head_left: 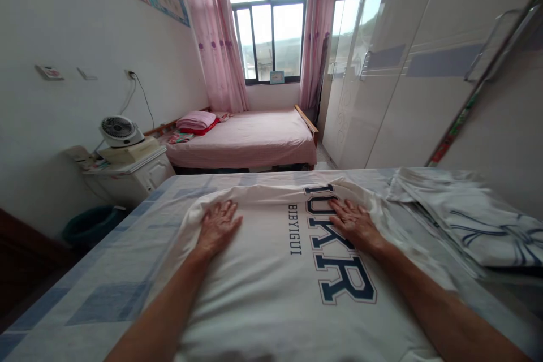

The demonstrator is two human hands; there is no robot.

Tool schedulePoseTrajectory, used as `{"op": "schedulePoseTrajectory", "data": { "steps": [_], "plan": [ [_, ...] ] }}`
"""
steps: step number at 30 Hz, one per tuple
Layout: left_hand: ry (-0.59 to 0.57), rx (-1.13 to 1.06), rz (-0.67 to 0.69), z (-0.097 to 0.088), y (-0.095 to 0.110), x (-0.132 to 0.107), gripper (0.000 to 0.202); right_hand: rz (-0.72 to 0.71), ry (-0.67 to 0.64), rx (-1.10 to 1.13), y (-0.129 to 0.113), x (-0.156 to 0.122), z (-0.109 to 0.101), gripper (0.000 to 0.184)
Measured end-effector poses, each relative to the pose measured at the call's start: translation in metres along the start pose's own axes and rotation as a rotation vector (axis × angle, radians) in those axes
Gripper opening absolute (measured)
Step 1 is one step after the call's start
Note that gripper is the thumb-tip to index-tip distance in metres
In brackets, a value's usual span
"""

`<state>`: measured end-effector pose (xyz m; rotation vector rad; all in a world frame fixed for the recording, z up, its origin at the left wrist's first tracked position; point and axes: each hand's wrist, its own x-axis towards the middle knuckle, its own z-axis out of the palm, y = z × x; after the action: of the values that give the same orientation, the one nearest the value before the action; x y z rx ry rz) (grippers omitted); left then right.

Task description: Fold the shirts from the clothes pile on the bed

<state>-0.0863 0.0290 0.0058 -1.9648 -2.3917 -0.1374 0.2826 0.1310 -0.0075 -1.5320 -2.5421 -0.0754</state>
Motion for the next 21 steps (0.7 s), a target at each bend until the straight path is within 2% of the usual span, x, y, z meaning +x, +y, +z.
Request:
{"op": "schedulePoseTrajectory", "data": {
  "steps": [2,4,16,21],
  "plan": [
    [0.004,0.029,-0.112,0.001,-0.022,0.004,0.057,0.007,-0.001,-0.028,0.014,0.000,0.002,0.057],
    [0.006,0.036,-0.170,0.001,-0.030,0.007,0.058,-0.018,0.011,-0.038,0.017,0.001,0.004,0.056],
    [0.009,0.072,-0.178,-0.001,-0.027,0.009,0.059,-0.057,0.068,0.001,0.014,0.003,0.006,0.054],
    [0.033,0.055,-0.163,0.003,-0.029,0.010,0.058,-0.054,0.099,0.061,0.012,0.003,-0.001,0.049]
  ]
}}
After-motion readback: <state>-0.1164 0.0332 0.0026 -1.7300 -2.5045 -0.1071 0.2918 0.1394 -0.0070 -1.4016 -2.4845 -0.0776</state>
